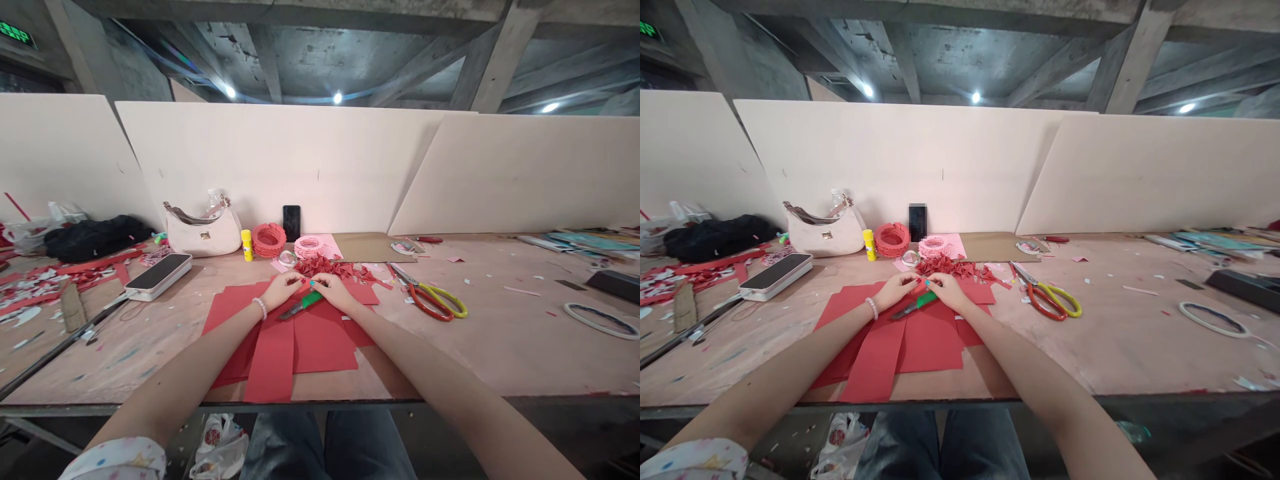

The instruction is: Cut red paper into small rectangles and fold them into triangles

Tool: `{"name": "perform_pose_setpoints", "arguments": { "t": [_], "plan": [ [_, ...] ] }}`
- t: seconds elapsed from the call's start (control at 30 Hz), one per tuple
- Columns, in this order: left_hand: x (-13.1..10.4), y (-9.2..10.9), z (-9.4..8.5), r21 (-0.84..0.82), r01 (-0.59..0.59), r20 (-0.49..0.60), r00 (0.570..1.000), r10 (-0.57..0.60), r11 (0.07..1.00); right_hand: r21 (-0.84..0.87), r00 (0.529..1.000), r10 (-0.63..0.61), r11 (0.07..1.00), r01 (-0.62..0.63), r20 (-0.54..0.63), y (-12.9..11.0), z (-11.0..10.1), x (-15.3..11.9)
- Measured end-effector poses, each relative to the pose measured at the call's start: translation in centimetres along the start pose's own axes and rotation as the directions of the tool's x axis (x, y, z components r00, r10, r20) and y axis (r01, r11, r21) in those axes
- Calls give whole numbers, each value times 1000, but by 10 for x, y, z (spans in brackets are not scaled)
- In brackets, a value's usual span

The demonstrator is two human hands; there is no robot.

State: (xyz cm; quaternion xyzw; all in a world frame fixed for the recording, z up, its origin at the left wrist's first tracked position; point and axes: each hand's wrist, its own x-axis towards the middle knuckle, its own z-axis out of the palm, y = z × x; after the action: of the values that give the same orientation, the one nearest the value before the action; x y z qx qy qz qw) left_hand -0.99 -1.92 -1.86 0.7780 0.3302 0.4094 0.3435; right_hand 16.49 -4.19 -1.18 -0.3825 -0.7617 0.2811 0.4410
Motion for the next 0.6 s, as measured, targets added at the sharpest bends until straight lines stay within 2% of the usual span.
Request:
{"name": "perform_pose_setpoints", "arguments": {
  "t": [0.3, 0.6],
  "plan": [
    [1, -7, 0, -92, 59, 36, 998, -55, 994, 74, 999, 8, 997, -5, -53, 9, 2, 2],
    [2, -9, 2, -137, 78, 19, 997, -76, 987, 70, 997, -29, 997, 33, -66, 7, 3, 1]
  ]
}}
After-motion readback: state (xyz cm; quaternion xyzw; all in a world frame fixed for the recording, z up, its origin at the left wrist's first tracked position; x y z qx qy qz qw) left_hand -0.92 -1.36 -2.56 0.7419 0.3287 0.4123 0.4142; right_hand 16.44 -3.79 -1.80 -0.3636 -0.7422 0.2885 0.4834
